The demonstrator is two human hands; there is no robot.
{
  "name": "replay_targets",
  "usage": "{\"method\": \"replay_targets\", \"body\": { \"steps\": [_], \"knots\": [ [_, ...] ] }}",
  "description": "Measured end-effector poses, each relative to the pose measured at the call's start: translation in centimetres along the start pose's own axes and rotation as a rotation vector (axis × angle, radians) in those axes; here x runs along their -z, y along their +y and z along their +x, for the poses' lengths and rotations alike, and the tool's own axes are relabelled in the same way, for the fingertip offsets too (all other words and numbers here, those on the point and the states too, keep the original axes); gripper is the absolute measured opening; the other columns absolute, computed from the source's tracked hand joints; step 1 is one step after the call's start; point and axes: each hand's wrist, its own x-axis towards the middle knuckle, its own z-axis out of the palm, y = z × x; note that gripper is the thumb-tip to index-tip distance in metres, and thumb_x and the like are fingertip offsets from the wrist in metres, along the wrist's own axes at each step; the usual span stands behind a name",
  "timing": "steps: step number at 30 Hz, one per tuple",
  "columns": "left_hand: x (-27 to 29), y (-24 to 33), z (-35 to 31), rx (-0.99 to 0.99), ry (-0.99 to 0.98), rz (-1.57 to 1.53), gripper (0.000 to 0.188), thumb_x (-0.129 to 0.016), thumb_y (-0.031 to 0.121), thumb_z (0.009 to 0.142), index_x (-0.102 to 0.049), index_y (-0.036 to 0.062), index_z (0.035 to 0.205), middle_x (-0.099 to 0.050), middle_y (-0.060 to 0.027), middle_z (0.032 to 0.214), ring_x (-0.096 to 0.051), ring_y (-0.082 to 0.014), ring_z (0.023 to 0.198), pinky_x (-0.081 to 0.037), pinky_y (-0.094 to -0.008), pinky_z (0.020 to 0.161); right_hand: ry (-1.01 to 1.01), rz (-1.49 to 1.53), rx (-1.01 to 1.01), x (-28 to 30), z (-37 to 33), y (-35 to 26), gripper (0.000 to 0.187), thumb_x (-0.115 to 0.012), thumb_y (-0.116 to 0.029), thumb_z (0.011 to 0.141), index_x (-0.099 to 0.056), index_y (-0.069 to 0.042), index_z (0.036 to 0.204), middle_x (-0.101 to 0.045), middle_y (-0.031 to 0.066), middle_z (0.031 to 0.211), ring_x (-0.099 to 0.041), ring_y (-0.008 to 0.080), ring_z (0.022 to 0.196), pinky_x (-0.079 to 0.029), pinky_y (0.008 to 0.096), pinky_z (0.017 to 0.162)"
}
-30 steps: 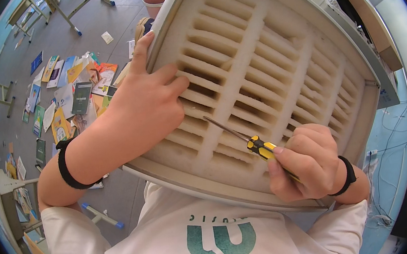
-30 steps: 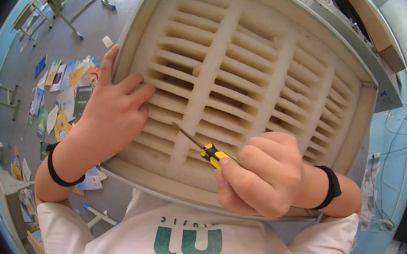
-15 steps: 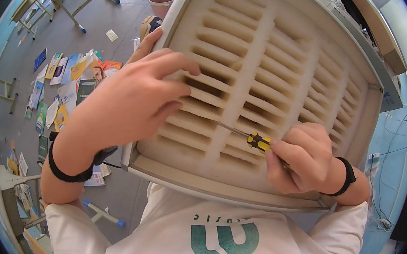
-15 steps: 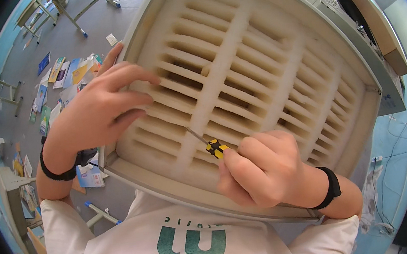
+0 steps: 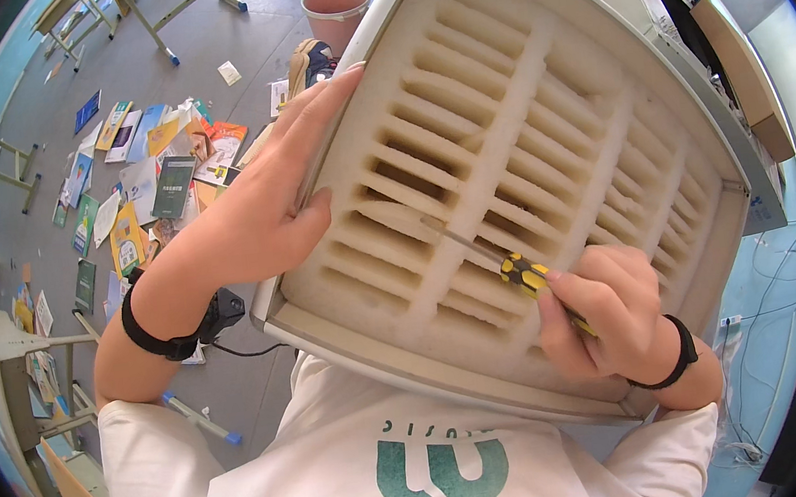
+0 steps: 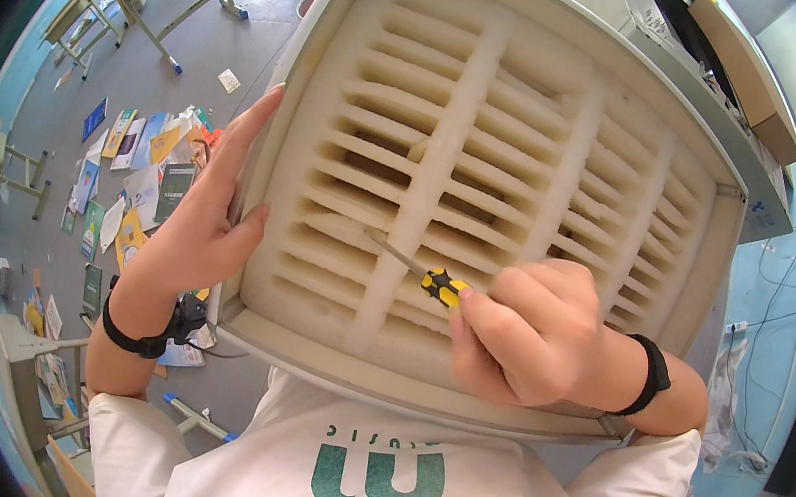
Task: The person uses a screwdriver to remove screws from the casing and internal components of a large electronic charging cabinet.
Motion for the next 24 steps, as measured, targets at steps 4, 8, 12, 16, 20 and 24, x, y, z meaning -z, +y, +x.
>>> {"method": "replay_targets", "body": {
  "steps": [4,8,12,16,20,24],
  "knots": [
    [0.0,0.0,0.2,-0.027,-0.008,0.077,0.081,-0.048,-0.008,0.072,-0.034,0.0082,0.15,-0.031,-0.0252,0.15,-0.026,-0.0437,0.143,-0.021,-0.0434,0.118,-0.027,0.052,-0.091,-0.3,-0.1,0.5,0.02,-0.067,0.007,0.067,-0.059,0.002,0.085,-0.045,0.0034,0.059,-0.038,0.0165,0.04,-0.027,0.0287,0.036],
    [-0.1,0.3,0.0,0.003,-0.016,0.159,0.059,-0.053,-0.007,0.072,-0.065,0.0117,0.126,-0.03,-0.0249,0.152,-0.033,-0.0419,0.14,-0.028,-0.0414,0.115,0.005,0.073,-0.095,0.7,0.2,0.6,0.023,-0.067,0.008,0.069,-0.059,0.002,0.089,-0.046,0.0035,0.059,-0.039,0.0165,0.041,-0.028,0.0291,0.037],
    [0.1,1.6,-0.8,-0.013,-0.031,0.492,0.037,-0.063,-0.001,0.072,-0.076,0.013,0.103,-0.034,-0.0268,0.15,-0.047,-0.0444,0.129,-0.04,-0.044,0.107,0.024,0.084,-0.027,0.7,0.1,0.4,0.025,-0.068,0.006,0.069,-0.059,0.002,0.092,-0.046,0.0029,0.059,-0.039,0.0162,0.041,-0.029,0.029,0.038],
    [0.2,3.3,-0.9,0.067,-0.121,0.718,0.026,-0.071,0.007,0.071,-0.079,0.0131,0.095,-0.04,-0.0306,0.145,-0.057,-0.0441,0.119,-0.048,-0.0435,0.099,-0.01,0.056,0.005,0.2,-0.2,0.4,0.026,-0.07,0.005,0.069,-0.06,0.002,0.092,-0.047,0.0026,0.061,-0.04,0.016,0.042,-0.029,0.0279,0.039],
    [0.2,3.6,-0.9,0.042,-0.139,0.832,0.029,-0.07,0.008,0.071,-0.08,0.0149,0.098,-0.04,-0.0332,0.143,-0.057,-0.0434,0.119,-0.049,-0.0429,0.097,0.016,0.068,-0.011,-0.3,-0.6,0.5,0.025,-0.07,0.006,0.068,-0.06,0.002,0.09,-0.046,0.0028,0.061,-0.041,0.0159,0.043,-0.028,0.0285,0.038],
    [-0.1,3.3,-0.9,-0.003,-0.137,0.859,0.033,-0.069,0.005,0.07,-0.079,0.0155,0.099,-0.038,-0.033,0.144,-0.057,-0.0434,0.119,-0.049,-0.0431,0.097,-0.012,0.034,0.001,-0.8,-0.4,0.7,0.024,-0.071,0.006,0.069,-0.061,0.003,0.09,-0.046,0.0032,0.061,-0.04,0.016,0.043,-0.028,0.0287,0.037]
  ]
}}
